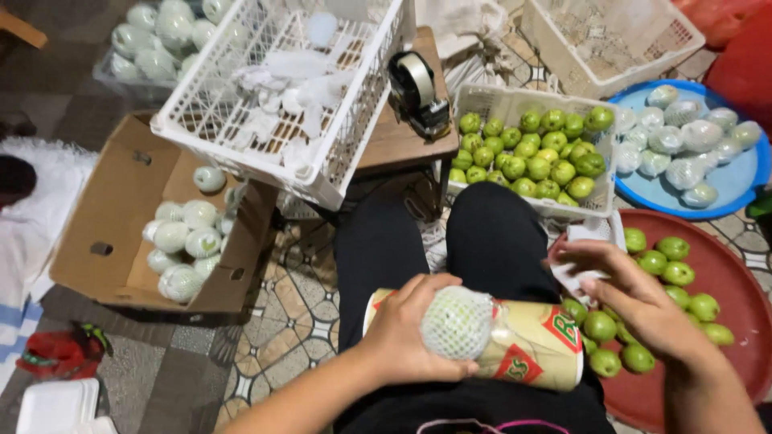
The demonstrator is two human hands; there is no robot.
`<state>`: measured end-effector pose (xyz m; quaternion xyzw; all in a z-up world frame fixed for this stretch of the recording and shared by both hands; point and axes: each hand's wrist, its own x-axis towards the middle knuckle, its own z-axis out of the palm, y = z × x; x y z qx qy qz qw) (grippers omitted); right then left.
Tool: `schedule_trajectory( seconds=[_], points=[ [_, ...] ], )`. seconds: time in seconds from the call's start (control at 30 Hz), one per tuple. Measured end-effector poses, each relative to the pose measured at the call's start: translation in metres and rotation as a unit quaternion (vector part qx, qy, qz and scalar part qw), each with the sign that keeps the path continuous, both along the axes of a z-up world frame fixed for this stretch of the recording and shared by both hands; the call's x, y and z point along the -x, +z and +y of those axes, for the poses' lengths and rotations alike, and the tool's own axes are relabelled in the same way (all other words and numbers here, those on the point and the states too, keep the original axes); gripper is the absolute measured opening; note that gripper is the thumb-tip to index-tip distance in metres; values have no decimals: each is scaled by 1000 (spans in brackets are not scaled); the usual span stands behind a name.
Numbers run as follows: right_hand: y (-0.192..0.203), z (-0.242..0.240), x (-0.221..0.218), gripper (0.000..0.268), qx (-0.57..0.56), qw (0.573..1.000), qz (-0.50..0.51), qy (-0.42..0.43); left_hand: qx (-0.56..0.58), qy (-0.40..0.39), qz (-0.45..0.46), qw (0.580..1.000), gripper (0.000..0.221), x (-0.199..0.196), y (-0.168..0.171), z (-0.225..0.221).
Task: Wrapping green fruits in protective foam nets and plastic film for packaging.
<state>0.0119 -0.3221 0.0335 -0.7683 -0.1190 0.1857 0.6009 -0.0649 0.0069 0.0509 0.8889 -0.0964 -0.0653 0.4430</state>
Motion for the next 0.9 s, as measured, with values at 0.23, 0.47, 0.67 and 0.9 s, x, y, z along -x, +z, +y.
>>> schedule_trajectory(
  seconds=[0.23, 0.47, 0.67, 0.9],
  points=[
    [-111, -30, 31, 83, -169, 966, 189, -54, -9, 17, 128, 992, 95, 8, 4, -2],
    [-253, -29, 11, 78, -203, 977, 67, 1, 11, 60, 236, 970, 67, -8, 37, -3],
    [-381, -44, -24, 85, -22, 993, -4, -118, -6, 77, 287, 955, 67, -12, 39, -7],
    [-495, -75, -70, 96, -195, 978, 24, -76, -70, 113, 316, 939, 35, -21, 24, -14]
  ],
)
